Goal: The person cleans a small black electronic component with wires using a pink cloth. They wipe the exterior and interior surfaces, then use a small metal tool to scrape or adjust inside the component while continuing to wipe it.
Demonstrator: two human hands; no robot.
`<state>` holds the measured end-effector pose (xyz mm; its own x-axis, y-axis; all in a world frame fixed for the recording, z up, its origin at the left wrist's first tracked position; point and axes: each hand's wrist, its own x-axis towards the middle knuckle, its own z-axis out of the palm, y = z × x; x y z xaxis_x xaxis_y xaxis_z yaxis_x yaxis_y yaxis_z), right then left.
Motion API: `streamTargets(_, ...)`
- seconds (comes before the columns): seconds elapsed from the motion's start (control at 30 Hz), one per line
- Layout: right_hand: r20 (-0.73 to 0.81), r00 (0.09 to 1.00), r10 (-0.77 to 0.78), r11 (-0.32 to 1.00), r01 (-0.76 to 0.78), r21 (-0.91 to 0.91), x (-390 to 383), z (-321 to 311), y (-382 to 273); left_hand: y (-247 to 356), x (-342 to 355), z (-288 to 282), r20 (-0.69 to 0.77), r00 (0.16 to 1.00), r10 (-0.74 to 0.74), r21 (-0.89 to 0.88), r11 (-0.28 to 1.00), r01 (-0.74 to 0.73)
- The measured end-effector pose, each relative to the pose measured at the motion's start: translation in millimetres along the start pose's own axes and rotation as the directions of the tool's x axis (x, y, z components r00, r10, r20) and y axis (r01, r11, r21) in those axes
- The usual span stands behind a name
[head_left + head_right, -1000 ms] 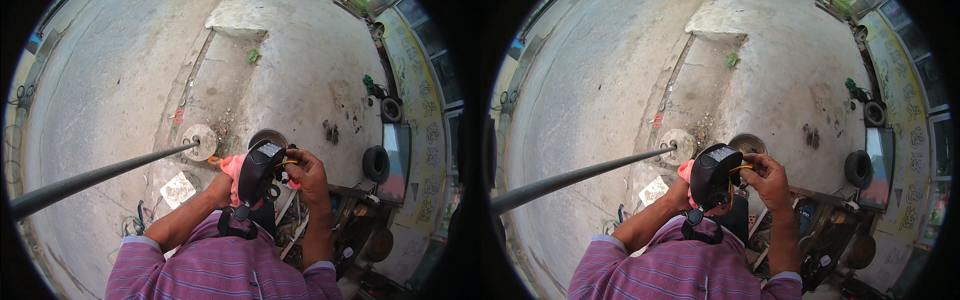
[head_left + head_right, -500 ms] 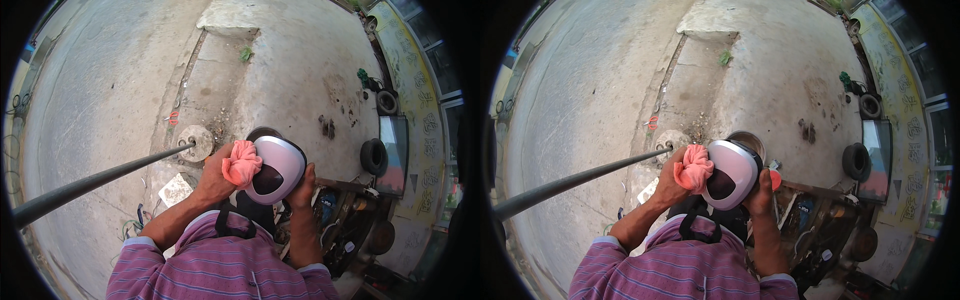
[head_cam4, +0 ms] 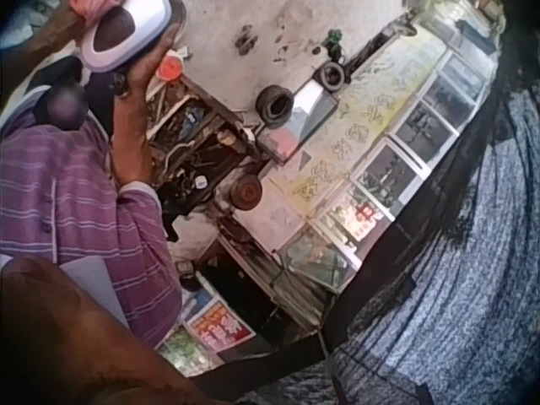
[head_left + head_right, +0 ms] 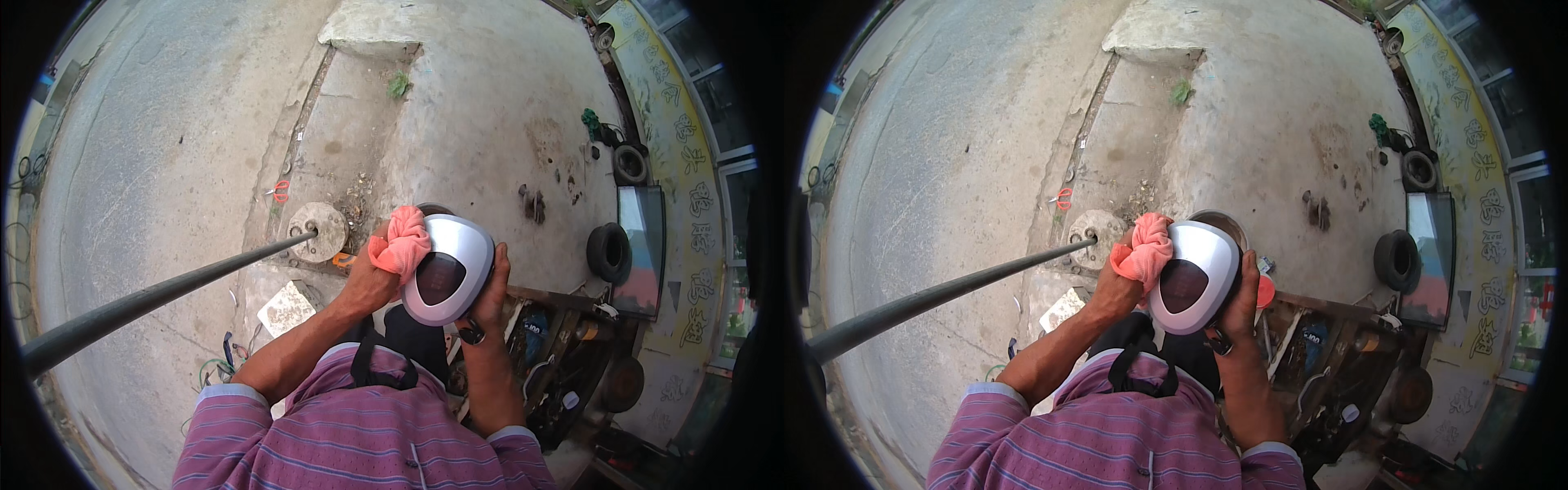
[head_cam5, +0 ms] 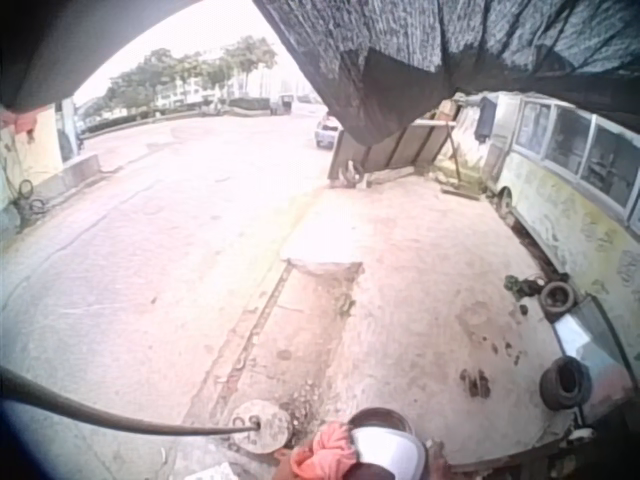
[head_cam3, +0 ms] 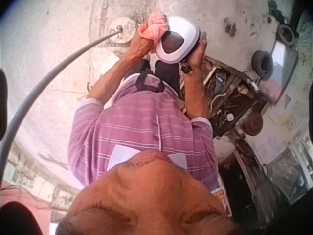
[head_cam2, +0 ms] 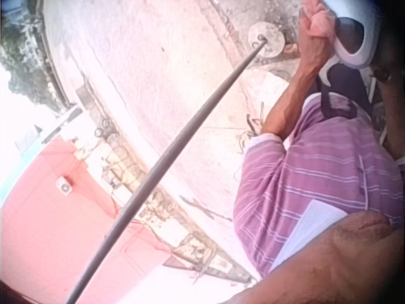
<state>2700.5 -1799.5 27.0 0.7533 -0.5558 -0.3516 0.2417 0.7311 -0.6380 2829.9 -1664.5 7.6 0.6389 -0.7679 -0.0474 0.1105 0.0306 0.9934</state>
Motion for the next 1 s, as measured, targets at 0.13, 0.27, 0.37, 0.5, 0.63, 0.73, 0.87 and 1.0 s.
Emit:
streamTargets(0.13, -0.053, 0.998, 0.030, 0.999, -0.027, 0.047, 3.3, -6.6, 2.9, 29.3, 7.4, -7.3, 0.019, 0.999, -0.029, -0.022, 0.999, 0.029)
streamTargets(0.27, 0.080, 0.996, -0.027, 0.998, 0.031, -0.049, 1.8, -3.1, -3.2, 37.1, 16.6, -13.3, 0.121, 0.992, 0.021, 0.109, 0.993, -0.034)
streamTargets(0.37, 0.027, 0.946, -0.324, 0.822, 0.295, -0.487, 6.1, -35.5, 14.1, 42.1, 19.4, 0.3, 0.090, 0.996, 0.021, 0.208, 0.977, -0.039)
streamTargets(0.5, -0.012, 0.958, -0.286, 0.873, 0.255, -0.416, 1.2, -17.5, 10.9, 36.4, 20.7, -1.5, 0.095, 0.995, 0.009, 0.146, 0.989, -0.023)
streamTargets(0.63, -0.109, 0.974, -0.201, 0.930, 0.154, -0.334, -4.1, -1.4, 1.9, 41.5, 19.0, -8.9, 0.097, 0.986, -0.138, -0.013, 0.990, 0.140)
streamTargets(0.73, -0.056, 0.978, -0.199, 0.932, 0.172, -0.319, -6.6, -15.2, -0.3, 45.9, 19.5, -11.7, 0.140, 0.964, -0.227, -0.116, 0.963, 0.244)
streamTargets(0.87, 0.028, 0.980, -0.195, 0.925, 0.193, -0.326, -3.6, -29.8, 3.5, 51.6, 17.7, -12.3, 0.198, 0.949, -0.245, -0.229, 0.930, 0.288)
streamTargets(1.0, 0.175, 0.947, -0.271, 0.783, 0.322, -0.532, 0.6, -32.0, 7.3, 32.2, 23.6, -3.2, 0.076, 0.996, 0.040, 0.052, 0.998, -0.044)
